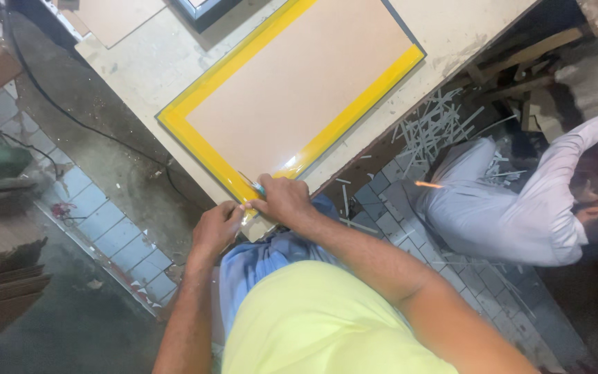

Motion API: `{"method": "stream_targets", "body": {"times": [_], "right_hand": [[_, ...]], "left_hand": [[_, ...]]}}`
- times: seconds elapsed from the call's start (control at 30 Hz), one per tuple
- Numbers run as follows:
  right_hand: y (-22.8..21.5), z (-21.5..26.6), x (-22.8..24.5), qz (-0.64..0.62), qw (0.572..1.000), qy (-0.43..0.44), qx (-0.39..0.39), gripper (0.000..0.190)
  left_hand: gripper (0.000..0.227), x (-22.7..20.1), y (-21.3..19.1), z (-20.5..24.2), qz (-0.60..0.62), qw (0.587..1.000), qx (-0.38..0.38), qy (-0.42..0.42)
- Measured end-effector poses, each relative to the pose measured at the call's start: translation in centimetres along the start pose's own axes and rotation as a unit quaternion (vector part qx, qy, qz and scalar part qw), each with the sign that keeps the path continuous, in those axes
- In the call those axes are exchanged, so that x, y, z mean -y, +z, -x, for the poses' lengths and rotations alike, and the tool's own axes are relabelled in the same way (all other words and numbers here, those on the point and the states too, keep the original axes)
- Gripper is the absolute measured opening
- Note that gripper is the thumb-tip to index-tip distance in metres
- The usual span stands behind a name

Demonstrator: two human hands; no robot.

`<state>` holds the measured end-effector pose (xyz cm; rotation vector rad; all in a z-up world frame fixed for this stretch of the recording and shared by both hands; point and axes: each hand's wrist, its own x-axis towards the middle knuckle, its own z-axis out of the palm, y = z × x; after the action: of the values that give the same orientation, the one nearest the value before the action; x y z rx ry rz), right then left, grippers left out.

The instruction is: The person applies yellow masking tape along the edges of rectangular frames on a workbench. They smooth the tape, trim excess with a utility knife, and repeat the process on multiple frames.

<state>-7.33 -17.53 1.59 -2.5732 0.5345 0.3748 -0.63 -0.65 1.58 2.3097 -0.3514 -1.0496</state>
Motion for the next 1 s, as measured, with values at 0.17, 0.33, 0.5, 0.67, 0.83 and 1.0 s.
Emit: {"method": "stream_targets", "body": {"times": [0.17, 0.33, 0.5, 0.67, 0.83, 1.0], "right_hand": [[-0.2, -0.5, -0.3, 0.002, 0.999, 0.008, 0.031, 0.053], [-0.3, -0.6, -1.4, -0.027, 0.998, -0.034, 0.042, 0.047], [-2.1, -0.7, -6.3, -0.113, 0.988, -0.091, 0.054, 0.037], [-6.1, -1.1, -14.8, -0.182, 0.975, -0.005, -0.131, 0.028], [-13.6, -4.2, -26.0, -0.108, 0.953, 0.076, -0.273, 0.028], [-19.5, -9.9, -35.3, -0.069, 0.944, 0.047, -0.32, 0.029]], "left_hand": [[0.033, -1.9, -0.5, 2.7, -0.109, 0.989, -0.098, 0.035], [0.033, -1.8, -2.0, 4.3, -0.008, 0.988, -0.154, 0.021], [0.031, -0.9, -0.5, 4.8, 0.022, 0.994, -0.104, -0.035], [0.032, -1.3, 2.0, 5.0, 0.03, 0.995, -0.068, -0.065], [0.032, -5.4, 6.0, 3.8, 0.068, 0.991, -0.102, -0.058], [0.03, -11.9, 11.0, 2.3, 0.144, 0.981, -0.107, -0.076]]}}
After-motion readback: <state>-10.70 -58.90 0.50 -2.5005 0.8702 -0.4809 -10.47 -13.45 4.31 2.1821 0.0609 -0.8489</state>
